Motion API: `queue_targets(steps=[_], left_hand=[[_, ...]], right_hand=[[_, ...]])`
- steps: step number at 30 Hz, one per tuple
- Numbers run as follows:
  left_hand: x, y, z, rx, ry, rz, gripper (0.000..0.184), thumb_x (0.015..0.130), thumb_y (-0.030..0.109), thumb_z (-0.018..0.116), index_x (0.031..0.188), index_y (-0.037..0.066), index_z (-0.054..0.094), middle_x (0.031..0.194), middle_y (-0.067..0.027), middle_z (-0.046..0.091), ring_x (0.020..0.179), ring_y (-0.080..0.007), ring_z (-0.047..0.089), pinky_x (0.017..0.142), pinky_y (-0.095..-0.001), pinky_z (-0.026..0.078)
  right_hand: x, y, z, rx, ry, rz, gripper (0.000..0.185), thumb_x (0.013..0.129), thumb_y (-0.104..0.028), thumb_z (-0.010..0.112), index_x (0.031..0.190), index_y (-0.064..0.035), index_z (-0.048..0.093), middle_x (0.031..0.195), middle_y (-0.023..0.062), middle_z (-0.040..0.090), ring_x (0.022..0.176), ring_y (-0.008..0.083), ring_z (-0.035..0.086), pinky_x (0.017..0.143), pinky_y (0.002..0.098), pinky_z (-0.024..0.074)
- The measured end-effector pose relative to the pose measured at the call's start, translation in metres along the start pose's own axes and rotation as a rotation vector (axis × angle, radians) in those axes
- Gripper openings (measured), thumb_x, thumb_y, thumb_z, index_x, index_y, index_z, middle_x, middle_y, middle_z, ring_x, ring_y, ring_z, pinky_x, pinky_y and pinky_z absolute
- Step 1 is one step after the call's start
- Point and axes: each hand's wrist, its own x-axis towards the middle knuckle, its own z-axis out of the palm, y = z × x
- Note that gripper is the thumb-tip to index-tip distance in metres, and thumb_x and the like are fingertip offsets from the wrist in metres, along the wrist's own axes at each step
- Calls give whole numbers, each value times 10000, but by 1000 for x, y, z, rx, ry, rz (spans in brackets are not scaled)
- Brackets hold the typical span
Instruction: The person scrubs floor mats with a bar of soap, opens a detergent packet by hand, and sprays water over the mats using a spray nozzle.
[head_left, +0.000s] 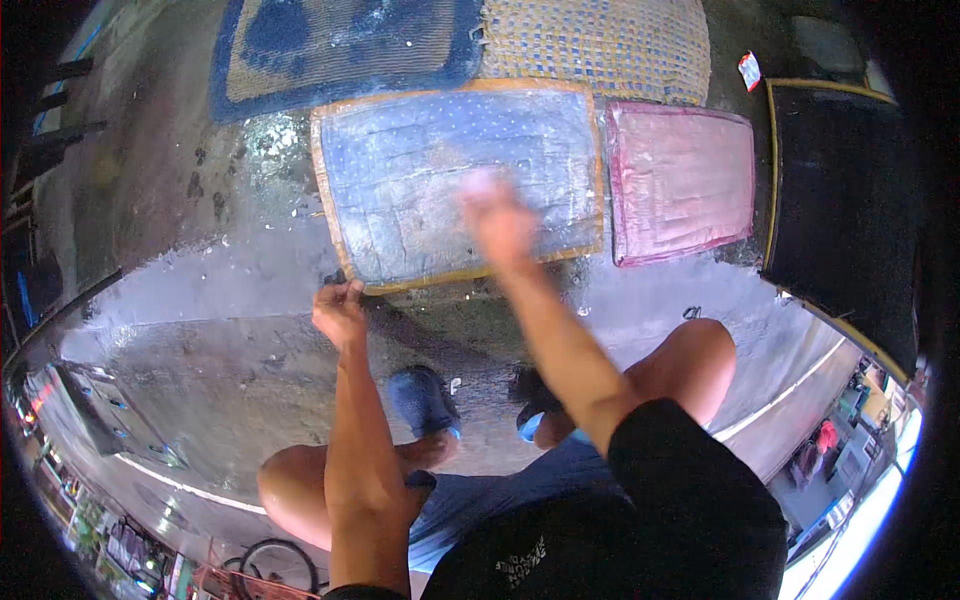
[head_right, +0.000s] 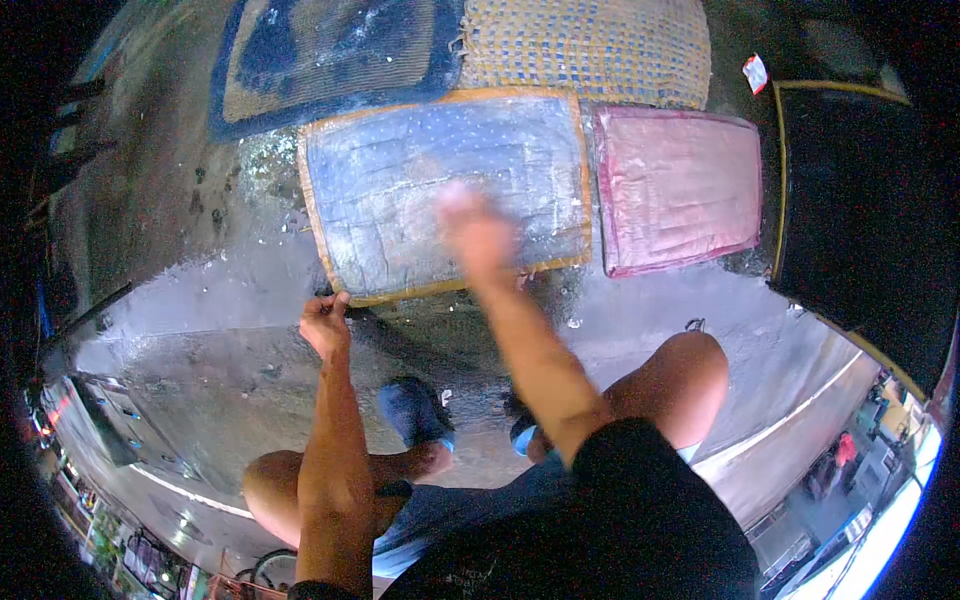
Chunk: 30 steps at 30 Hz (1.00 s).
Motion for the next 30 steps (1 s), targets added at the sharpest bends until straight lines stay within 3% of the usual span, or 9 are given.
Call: queue_targets(steps=[4, 6, 8, 10, 14, 17, 19, 25, 30], left_hand=[[6, -19, 3, 164, 17, 129, 240, 711, 127, 871, 727, -8, 673, 770, -135, 660, 669, -267, 633, 665, -400, 504], [6, -32, 9, 105, 23, 111, 240, 718, 134, 870, 717, -4, 673, 772, -125, 672, 666, -261, 639, 669, -400, 507], [7, -20, 8, 95, 6, 84, 228, 724, 129, 860, 722, -5, 674, 769, -123, 679, 673, -263, 646, 676, -402, 517], [10, -10, 4, 170, -52, 51, 205, 732, 111, 845, 732, -7, 677, 757, -122, 680, 683, -262, 654, 686, -401, 528], [16, 4, 2, 0, -120, -36, 140, 758, 49, 805, 782, -20, 686, 773, -127, 677, 719, -249, 670, 706, -384, 551], [12, 116, -55, -40, -140, 142, 120, 780, 28, 783, 829, -32, 691, 838, -136, 671, 758, -241, 677, 703, -359, 553], [10, 165, -94, -59, -142, 238, 125, 799, 22, 770, 885, -35, 697, 904, -146, 651, 790, -231, 669, 687, -333, 540], [6, 280, -270, 191, -168, 213, 210, 827, 134, 773, 833, -49, 672, 773, -131, 630, 692, -232, 606, 641, -379, 497], [16, 353, -426, 327, -205, 128, 313, 839, 232, 752, 749, -41, 628, 743, -126, 659, 633, -187, 568, 619, -388, 484]], right_hand=[[10, 38, -28, 684, 260, 281, 460, 1024, -423, 483, 1256, -47, 609, 1180, 170, 670, 1091, 294, 649, 953, 483, 499], [-14, 28, 12, 462, 334, 158, 486, 986, -428, 562, 1284, -44, 580, 1050, 138, 681, 921, 289, 661, 829, 445, 532], [-53, -28, 78, 66, 484, -330, 451, 943, -446, 635, 1212, -88, 589, 928, 116, 711, 762, 320, 703, 687, 435, 575], [-71, -50, 72, -43, -275, -296, 413, 917, -381, 664, 1215, -96, 634, 1104, 143, 709, 1003, 327, 690, 892, 438, 538], [-19, 35, -29, -213, 77, -153, 453, 958, -508, 561, 1182, -116, 595, 830, 155, 712, 745, 337, 701, 676, 462, 559], [-15, 101, -157, -235, 3, 551, 547, 941, -454, 563, 1304, -45, 537, 1069, 240, 705, 996, 385, 692, 849, 491, 546], [-30, 135, -242, -260, 77, 554, 608, 925, -483, 570, 1314, -19, 519, 1097, 288, 681, 1044, 430, 667, 895, 510, 531], [-167, 69, -482, -243, 290, 649, 577, 892, -430, 610, 1347, -88, 521, 1118, 225, 693, 1053, 440, 652, 903, 509, 525], [-300, 14, -562, -328, 174, 885, 519, 901, -360, 587, 1347, -103, 528, 1189, 197, 676, 1118, 391, 638, 934, 489, 515]])
